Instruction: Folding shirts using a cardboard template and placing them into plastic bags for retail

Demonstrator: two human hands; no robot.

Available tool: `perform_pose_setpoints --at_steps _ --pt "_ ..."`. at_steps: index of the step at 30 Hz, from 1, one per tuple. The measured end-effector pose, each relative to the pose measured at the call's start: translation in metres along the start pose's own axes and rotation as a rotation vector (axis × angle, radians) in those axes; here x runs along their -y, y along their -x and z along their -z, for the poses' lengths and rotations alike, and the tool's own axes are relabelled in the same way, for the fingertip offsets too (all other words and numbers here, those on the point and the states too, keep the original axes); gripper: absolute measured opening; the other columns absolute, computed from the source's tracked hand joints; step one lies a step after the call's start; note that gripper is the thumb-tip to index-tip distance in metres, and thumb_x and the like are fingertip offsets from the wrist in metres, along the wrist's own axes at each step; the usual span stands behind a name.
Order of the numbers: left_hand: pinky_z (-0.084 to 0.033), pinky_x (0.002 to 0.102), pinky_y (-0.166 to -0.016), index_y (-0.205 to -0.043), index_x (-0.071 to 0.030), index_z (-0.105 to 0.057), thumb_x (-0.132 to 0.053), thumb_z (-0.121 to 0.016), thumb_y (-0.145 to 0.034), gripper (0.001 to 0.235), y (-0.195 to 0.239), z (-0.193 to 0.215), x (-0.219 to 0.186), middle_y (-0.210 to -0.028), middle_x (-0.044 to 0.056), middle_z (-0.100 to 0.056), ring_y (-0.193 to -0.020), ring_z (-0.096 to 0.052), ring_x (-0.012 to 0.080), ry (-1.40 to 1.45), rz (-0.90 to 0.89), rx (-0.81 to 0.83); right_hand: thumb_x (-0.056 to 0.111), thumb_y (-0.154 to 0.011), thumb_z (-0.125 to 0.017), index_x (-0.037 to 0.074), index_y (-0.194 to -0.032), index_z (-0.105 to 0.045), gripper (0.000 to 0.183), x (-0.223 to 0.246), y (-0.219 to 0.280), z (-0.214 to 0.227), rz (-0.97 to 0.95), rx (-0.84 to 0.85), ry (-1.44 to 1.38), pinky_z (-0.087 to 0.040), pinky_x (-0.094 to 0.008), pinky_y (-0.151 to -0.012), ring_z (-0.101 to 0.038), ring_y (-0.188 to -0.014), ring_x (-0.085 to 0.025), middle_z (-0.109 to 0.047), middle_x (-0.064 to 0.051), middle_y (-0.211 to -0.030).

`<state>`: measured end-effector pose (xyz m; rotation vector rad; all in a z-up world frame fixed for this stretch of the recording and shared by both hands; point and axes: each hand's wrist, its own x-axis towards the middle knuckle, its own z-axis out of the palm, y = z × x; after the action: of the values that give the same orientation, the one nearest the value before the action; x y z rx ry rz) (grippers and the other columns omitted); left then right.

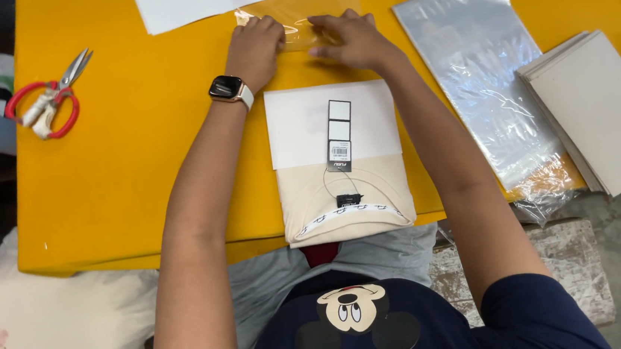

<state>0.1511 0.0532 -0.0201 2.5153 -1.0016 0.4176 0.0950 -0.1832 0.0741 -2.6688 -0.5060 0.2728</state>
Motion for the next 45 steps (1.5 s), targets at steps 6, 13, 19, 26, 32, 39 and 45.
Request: perform_pose_setpoints --at_steps 6,13,19,26,32,39,45 --pt "-0.036 0.044 -0.063 -0.099 -0.011 -0.040 0.005 -0.041 -0.086 0.021 -0.019 0.019 -0.021 -0.072 0.008 -0.061 -0.053 -0.048 0.0376 0.055 0.028 -0.069 0.011 -0.087 -0.071 0.013 -0.112 -0.082 0.027 -0.053 -0.031 -0.021 0.219 -0.507 0.417 -0.044 -0.051 -0.078 -0.056 -0.108 -0.033 -0.067 -0.009 -0.118" --pt "-0.041 0.047 -0.054 -0.121 -0.010 -0.050 0.004 -0.058 -0.073 0.050 -0.034 0.002 -0.007 -0.082 0.010 -0.066 -0.065 -0.062 0.0383 -0.174 0.043 0.009 0.006 -0.086 -0.058 0.009 -0.106 -0.062 0.021 -0.056 -0.038 -0.013 0.236 -0.385 0.310 -0.049 -0.052 -0.058 -0.066 -0.079 -0.037 -0.072 -0.010 -0.093" --pt "-0.051 0.042 -0.051 -0.102 -0.015 -0.060 -0.004 -0.063 -0.077 0.028 -0.044 -0.010 -0.001 -0.083 0.003 -0.067 -0.067 -0.068 0.0277 -0.487 -0.006 -0.131 0.003 -0.077 -0.058 0.015 -0.094 -0.070 0.024 -0.056 -0.048 -0.017 0.288 -0.571 0.641 -0.043 -0.044 -0.059 -0.060 -0.076 -0.030 -0.068 -0.004 -0.086" --pt "-0.043 0.036 -0.067 -0.105 -0.019 -0.055 -0.005 -0.066 -0.081 0.030 -0.041 0.005 -0.016 -0.094 0.002 -0.054 -0.085 -0.053 0.0234 -0.647 0.032 -0.253 0.022 -0.067 -0.086 0.014 -0.097 -0.047 0.050 -0.042 -0.044 -0.015 0.206 -0.583 0.622 -0.039 -0.043 -0.064 -0.059 -0.081 -0.031 -0.060 -0.007 -0.094" --pt "-0.038 0.035 -0.066 -0.105 -0.022 -0.052 -0.006 -0.067 -0.080 0.034 -0.034 0.003 -0.025 -0.093 0.000 -0.046 -0.083 -0.045 0.0205 -0.772 0.087 -0.285 0.038 -0.060 -0.098 0.015 -0.104 -0.057 0.065 -0.062 -0.039 -0.016 0.163 -0.603 0.579 -0.042 -0.043 -0.071 -0.061 -0.088 -0.031 -0.064 -0.006 -0.100" --pt "-0.045 0.046 -0.062 -0.107 -0.021 -0.061 -0.009 -0.071 -0.075 0.036 -0.027 -0.045 -0.034 -0.094 0.003 -0.061 -0.073 -0.064 0.0286 -0.550 0.324 -0.189 0.017 -0.082 -0.071 0.015 -0.096 -0.070 0.014 -0.132 -0.008 -0.023 0.105 -0.472 0.479 -0.048 -0.047 -0.052 -0.065 -0.074 -0.033 -0.068 -0.003 -0.090" --pt "-0.049 0.053 -0.064 -0.088 -0.011 -0.068 0.007 -0.059 -0.075 0.024 -0.017 -0.050 -0.045 -0.091 0.012 -0.067 -0.079 -0.067 0.0431 -0.145 0.395 0.117 0.016 -0.085 -0.061 0.017 -0.102 -0.075 0.022 -0.119 0.039 -0.024 0.100 -0.439 0.428 -0.050 -0.048 -0.056 -0.067 -0.078 -0.035 -0.075 -0.004 -0.090"
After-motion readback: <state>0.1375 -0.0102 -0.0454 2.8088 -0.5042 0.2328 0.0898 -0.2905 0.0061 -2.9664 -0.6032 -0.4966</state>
